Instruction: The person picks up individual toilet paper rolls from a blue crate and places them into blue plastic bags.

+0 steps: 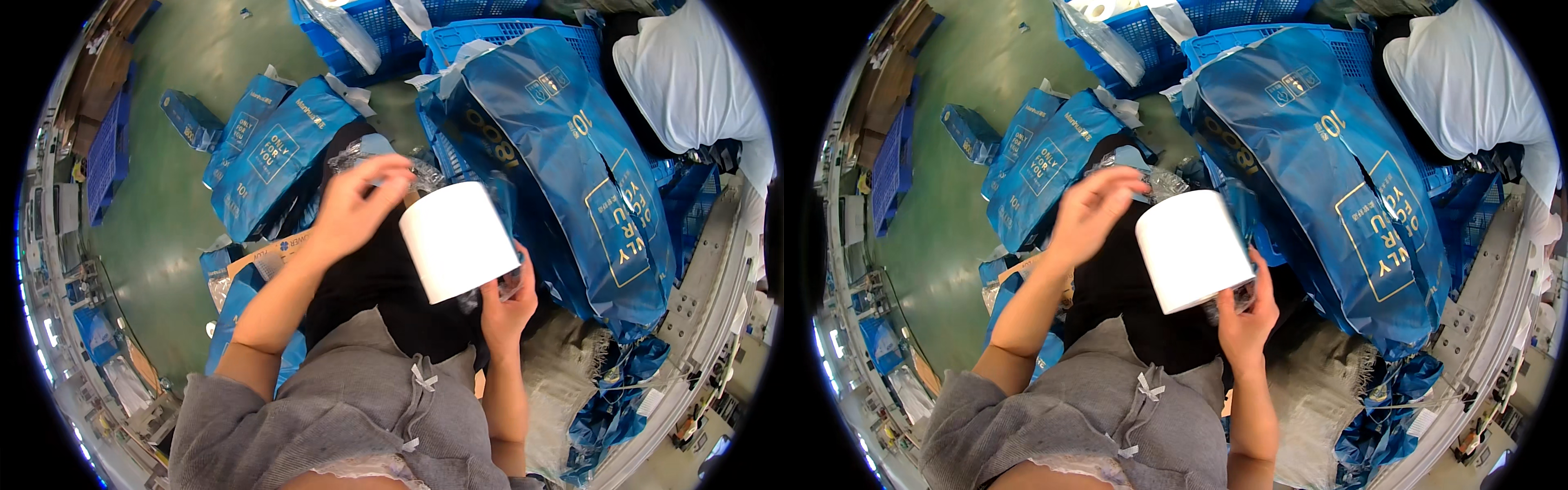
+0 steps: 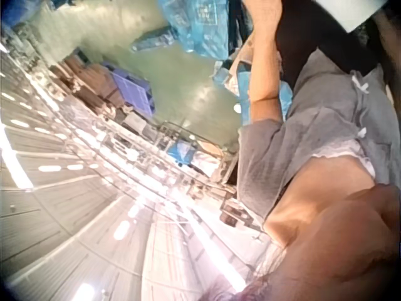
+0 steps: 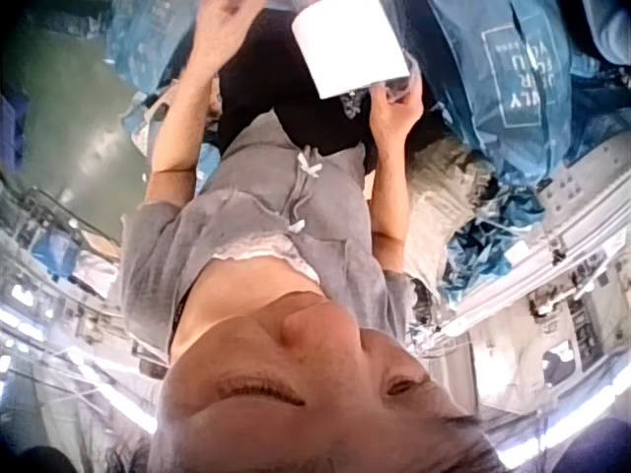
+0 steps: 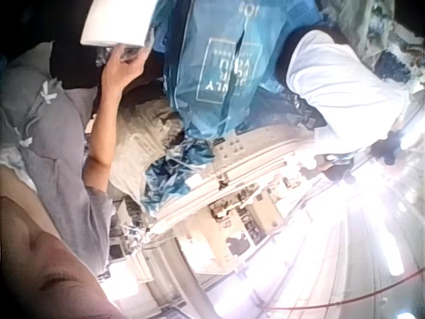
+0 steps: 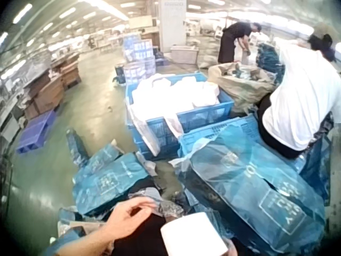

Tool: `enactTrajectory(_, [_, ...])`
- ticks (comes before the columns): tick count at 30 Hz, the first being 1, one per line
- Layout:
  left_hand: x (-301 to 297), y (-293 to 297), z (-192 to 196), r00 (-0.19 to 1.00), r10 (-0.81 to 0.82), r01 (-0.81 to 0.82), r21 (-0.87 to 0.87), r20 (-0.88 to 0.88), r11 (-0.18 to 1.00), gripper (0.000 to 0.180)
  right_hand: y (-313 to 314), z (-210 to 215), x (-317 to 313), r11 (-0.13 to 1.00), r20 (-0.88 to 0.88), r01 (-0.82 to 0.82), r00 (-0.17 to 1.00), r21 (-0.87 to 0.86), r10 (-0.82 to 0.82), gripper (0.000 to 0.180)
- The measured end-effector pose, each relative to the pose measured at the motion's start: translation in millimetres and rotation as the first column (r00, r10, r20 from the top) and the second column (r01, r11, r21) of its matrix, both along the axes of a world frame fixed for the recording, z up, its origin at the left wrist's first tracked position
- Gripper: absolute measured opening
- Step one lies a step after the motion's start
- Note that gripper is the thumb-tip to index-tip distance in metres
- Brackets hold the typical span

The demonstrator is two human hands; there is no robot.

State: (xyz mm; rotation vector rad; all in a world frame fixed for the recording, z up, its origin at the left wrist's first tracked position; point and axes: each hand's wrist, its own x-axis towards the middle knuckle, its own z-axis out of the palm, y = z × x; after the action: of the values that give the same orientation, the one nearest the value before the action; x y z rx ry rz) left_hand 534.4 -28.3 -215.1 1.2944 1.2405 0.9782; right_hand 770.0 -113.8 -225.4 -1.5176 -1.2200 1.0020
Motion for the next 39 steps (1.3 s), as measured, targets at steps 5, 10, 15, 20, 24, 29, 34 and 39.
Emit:
enactTrajectory(5, [39, -8, -20, 0.993, -0.077, 0.088, -0.138, 0.085, 0.986, 0.035, 1, 14, -13, 0.970, 0.337, -0.184, 0.934, 0.157, 0.123, 0.050])
enactTrajectory(10, [42, -8, -51, 0.979, -0.129, 0.189, -0.465, 0.159, 0.865, 0.051, -2, 7, -13, 0.953, 0.388, -0.254, 0.905, 0.168, 0.173, 0.046])
enactTrajectory(15, [34, -21, -77, 0.881, 0.152, 0.242, -0.704, 0.447, 0.667, 0.040, 3, 11, -12, 0.946, 0.252, -0.258, 0.946, 0.196, 0.205, 0.045])
enactTrajectory(20, [14, -19, -72, 0.761, 0.467, 0.057, -0.765, 0.449, 0.642, 0.026, 15, 9, -7, 0.991, -0.349, -0.003, 0.936, 0.132, 0.049, 0.070])
enactTrajectory(24, [-15, -28, -86, 0.384, 0.426, 0.416, -0.566, 0.819, 0.712, 0.030, 42, 8, -19, 0.968, -0.421, 0.034, 0.904, 0.247, 0.076, 0.065])
enactTrajectory(29, [-1, -28, -45, 0.202, 0.559, 0.193, -0.592, 0.804, 0.782, 0.036, 75, -2, -31, 0.942, -0.215, -0.171, 0.947, 0.289, 0.238, 0.066])
enactTrajectory(34, [-22, -35, -60, 0.065, 0.537, 0.195, -0.539, 0.841, 0.819, 0.036, 90, -30, -33, 0.890, 0.184, -0.432, 0.896, 0.146, 0.405, 0.069])
enactTrajectory(39, [-17, -30, -48, 0.131, 0.650, 0.103, -0.662, 0.749, 0.742, 0.034, 87, -19, -36, 0.908, 0.313, -0.419, 0.864, 0.013, 0.394, 0.063])
